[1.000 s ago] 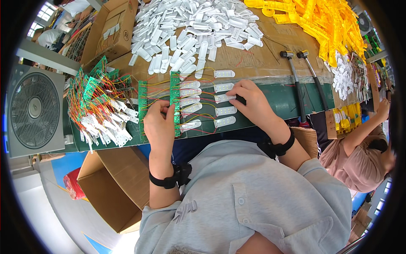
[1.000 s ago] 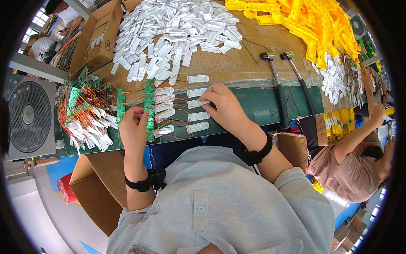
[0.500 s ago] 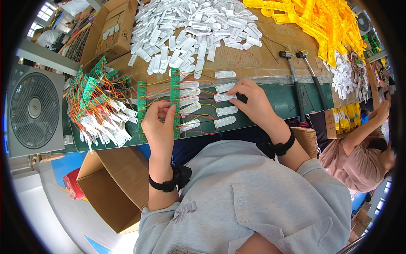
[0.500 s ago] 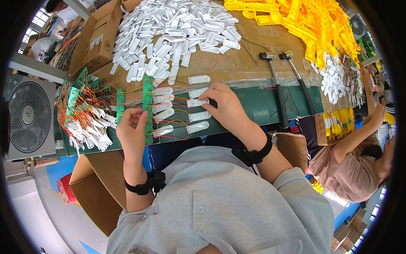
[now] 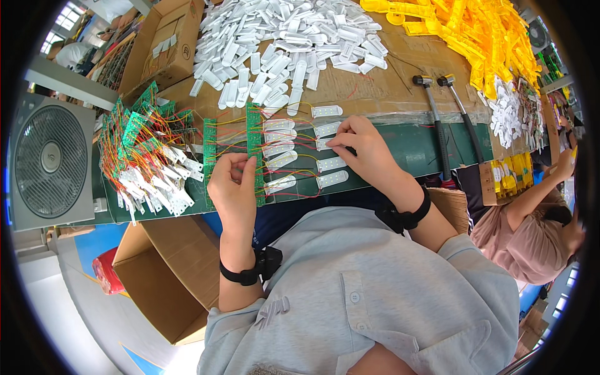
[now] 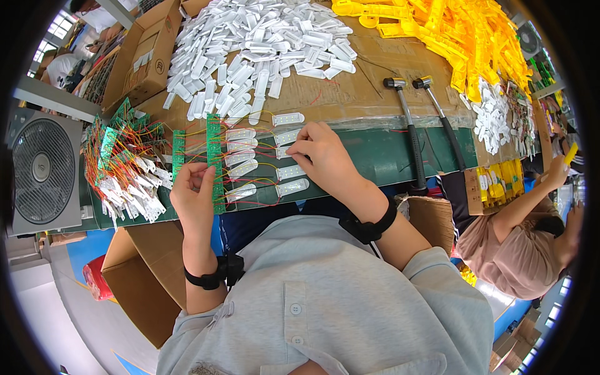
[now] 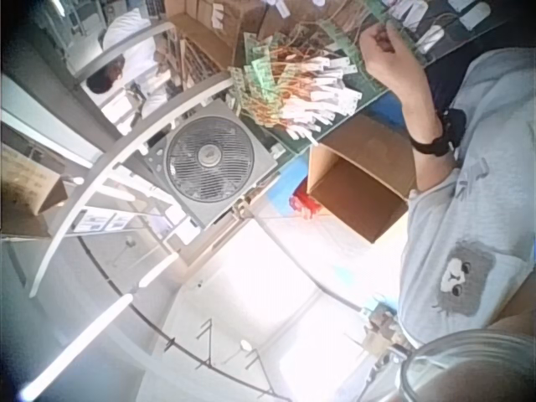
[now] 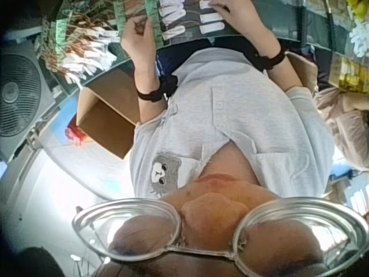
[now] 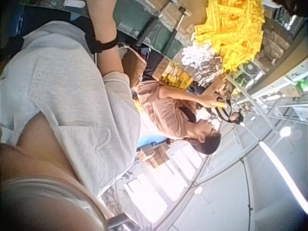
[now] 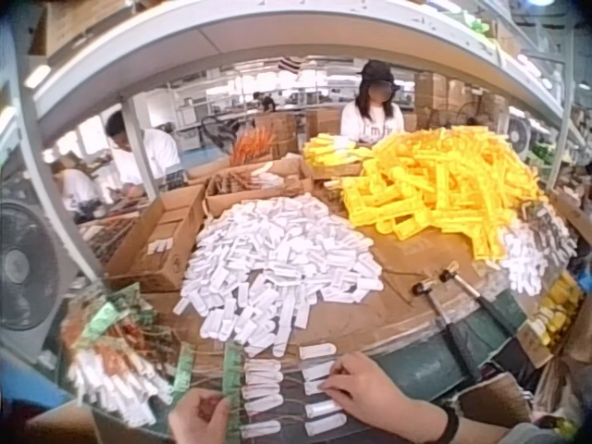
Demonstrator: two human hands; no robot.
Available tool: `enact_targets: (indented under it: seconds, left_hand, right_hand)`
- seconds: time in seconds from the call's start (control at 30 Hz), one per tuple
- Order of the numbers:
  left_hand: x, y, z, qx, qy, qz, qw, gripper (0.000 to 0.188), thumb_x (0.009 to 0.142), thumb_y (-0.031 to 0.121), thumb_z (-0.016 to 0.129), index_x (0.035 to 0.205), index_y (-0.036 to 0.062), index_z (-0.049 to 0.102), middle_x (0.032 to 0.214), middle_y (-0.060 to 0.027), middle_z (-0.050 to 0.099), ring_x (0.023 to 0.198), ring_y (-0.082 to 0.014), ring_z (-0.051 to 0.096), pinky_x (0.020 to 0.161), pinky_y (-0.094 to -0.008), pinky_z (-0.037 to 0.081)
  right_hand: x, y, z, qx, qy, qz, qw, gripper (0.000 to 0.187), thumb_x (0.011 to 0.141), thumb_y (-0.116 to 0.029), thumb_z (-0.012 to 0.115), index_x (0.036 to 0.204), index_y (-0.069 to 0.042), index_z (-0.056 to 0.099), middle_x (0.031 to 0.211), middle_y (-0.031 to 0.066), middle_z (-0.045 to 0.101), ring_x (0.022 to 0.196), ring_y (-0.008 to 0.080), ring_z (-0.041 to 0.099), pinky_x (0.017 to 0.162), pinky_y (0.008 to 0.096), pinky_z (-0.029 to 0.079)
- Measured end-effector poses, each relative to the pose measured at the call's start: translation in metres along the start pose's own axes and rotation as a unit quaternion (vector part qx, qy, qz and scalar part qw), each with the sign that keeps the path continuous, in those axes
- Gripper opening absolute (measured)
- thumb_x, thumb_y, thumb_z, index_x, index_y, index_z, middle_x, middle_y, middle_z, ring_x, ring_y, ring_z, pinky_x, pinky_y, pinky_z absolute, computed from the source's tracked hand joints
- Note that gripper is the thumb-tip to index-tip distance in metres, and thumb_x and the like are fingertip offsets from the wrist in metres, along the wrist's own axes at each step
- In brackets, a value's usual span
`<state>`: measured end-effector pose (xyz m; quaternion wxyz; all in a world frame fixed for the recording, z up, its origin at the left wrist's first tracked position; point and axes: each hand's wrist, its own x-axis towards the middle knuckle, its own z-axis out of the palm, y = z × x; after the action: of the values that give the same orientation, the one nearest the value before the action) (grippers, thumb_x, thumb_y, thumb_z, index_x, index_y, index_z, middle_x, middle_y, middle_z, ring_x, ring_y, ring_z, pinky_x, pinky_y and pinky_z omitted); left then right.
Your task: Manually assemble and secure LED modules onto a circuit board and place them into a box.
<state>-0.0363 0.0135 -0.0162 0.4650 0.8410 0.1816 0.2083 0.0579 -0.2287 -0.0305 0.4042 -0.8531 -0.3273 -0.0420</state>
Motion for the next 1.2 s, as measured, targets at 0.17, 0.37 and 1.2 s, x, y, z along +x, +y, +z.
enact_targets:
  seconds: [0.17, 0.37, 1.2]
  left_hand:
    - [-0.001, 0.001, -0.002, 0.009, 0.003, -0.002, 1.000, 0.010, 0.084, 0.004, 0.073, 0.090, 0.0000, 0.067, 0.070, -0.0047, 0.062, 0.054, -0.0083, 0.049, 0.051, -0.0247, 0.040]
    - [0.001, -0.005, -0.008, 0.014, 0.012, 0.002, 1.000, 0.010, 0.085, 0.005, 0.073, 0.091, 0.0000, 0.067, 0.070, -0.0054, 0.063, 0.054, -0.0091, 0.051, 0.052, -0.0250, 0.041]
    - [0.009, -0.020, -0.031, 0.039, 0.010, -0.009, 0.999, 0.012, 0.086, 0.006, 0.072, 0.094, -0.0016, 0.068, 0.070, -0.0047, 0.062, 0.055, -0.0076, 0.051, 0.052, -0.0236, 0.041]
  right_hand:
    - [-0.002, -0.010, -0.003, -0.034, 0.000, -0.038, 0.999, 0.012, 0.076, -0.004, 0.073, 0.087, -0.005, 0.069, 0.093, 0.0074, 0.058, 0.091, 0.0281, 0.056, 0.080, 0.0404, 0.047]
    - [-0.020, -0.030, -0.005, -0.045, -0.042, -0.092, 0.994, 0.032, 0.077, -0.008, 0.074, 0.107, -0.008, 0.064, 0.118, 0.0099, 0.058, 0.113, 0.0318, 0.054, 0.097, 0.0462, 0.041]
    - [-0.023, -0.034, 0.019, -0.059, -0.092, -0.110, 0.988, 0.043, 0.082, -0.016, 0.072, 0.122, -0.007, 0.060, 0.131, 0.0096, 0.053, 0.126, 0.0306, 0.046, 0.105, 0.0499, 0.037]
